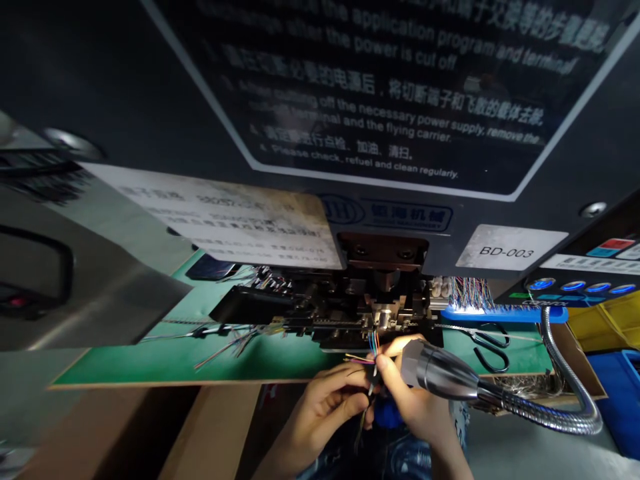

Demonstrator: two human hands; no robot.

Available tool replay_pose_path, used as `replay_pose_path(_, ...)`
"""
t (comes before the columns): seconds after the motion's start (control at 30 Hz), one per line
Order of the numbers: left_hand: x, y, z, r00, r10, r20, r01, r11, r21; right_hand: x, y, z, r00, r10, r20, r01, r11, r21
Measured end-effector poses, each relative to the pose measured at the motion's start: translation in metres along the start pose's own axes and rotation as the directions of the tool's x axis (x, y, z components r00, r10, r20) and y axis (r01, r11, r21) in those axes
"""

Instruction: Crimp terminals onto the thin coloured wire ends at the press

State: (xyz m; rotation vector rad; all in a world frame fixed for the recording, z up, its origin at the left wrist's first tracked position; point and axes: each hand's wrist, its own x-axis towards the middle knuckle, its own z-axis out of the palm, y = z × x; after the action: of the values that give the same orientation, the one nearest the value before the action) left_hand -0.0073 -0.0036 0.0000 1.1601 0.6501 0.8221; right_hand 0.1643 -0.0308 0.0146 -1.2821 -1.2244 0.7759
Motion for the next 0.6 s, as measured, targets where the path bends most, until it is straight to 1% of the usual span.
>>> replay_pose_path(0.1,0.003,-0.002,0.004,0.997,0.042,-0.064,-0.037,0.997,0.065,-0.003,0.005,0.006,0.993,0.088,-0.083,-0.085,0.996,0.040)
replay_pose_path(0.2,0.004,-0.005,0.008,0.990,0.087,-0.110,-0.073,0.989,0.128,-0.003,0.006,0.011,0.985,0.140,-0.102,-0.132,0.988,0.080)
replay_pose_path(0.4,0.004,-0.008,0.010,0.978,0.161,-0.135,-0.134,0.973,0.187,0.001,0.000,0.013,0.982,0.119,-0.147,-0.116,0.993,0.027)
replay_pose_path(0.6,0.004,-0.008,0.009,0.974,0.178,-0.138,-0.153,0.973,0.176,0.000,0.001,0.014,0.979,0.124,-0.162,-0.121,0.992,0.031)
